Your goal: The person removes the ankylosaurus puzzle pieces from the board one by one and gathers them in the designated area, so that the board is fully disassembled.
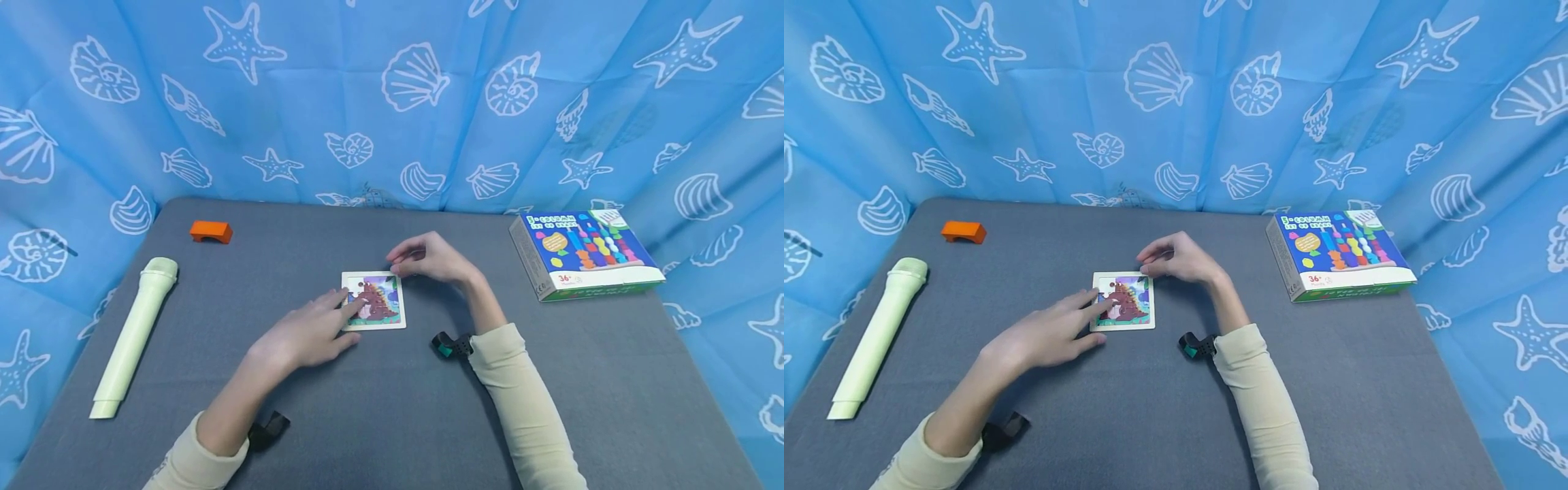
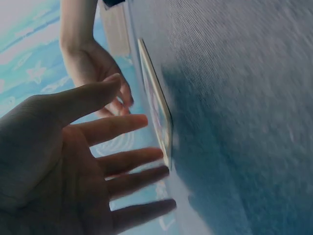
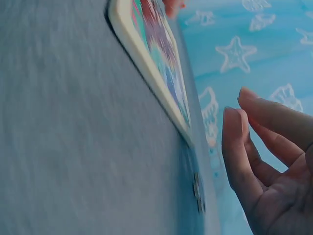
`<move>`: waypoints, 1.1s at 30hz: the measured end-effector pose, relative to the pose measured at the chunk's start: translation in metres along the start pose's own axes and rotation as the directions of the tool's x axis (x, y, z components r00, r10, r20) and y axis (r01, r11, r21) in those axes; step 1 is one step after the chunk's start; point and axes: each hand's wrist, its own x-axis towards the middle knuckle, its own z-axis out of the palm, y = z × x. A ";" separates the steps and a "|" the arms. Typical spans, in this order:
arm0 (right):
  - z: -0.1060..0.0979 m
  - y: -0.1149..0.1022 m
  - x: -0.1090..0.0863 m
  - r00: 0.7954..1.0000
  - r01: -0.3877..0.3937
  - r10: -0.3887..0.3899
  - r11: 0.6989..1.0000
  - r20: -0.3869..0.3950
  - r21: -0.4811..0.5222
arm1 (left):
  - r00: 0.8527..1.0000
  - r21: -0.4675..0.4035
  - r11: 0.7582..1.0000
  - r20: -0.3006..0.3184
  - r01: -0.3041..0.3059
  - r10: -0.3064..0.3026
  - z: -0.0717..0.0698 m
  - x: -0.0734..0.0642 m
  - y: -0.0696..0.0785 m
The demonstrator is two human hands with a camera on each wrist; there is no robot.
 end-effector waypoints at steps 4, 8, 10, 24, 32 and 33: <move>0.011 -0.006 0.006 0.997 0.020 -0.019 1.000 0.070 -0.011 | 0.997 0.012 0.997 -0.022 -0.078 0.078 0.003 0.000 0.007; 0.021 -0.010 0.014 0.991 0.036 -0.032 0.999 0.127 -0.033 | 0.991 0.024 0.991 -0.020 -0.129 0.129 0.008 0.002 0.013; 0.026 -0.011 0.018 0.987 0.052 -0.042 0.997 0.157 -0.063 | 0.990 0.031 0.990 -0.012 -0.137 0.137 0.010 0.002 0.015; 0.043 -0.023 0.027 0.981 0.033 0.021 0.963 0.194 -0.267 | 0.994 0.003 0.994 0.001 -0.113 0.113 0.014 0.002 0.013; 0.045 -0.025 0.027 0.983 0.068 -0.006 0.939 0.181 -0.338 | 0.995 0.015 0.995 -0.012 -0.098 0.098 0.015 0.002 0.014; 0.045 -0.025 0.027 0.984 0.074 -0.011 0.932 0.177 -0.354 | 0.995 0.014 0.995 -0.010 -0.094 0.095 0.015 0.002 0.014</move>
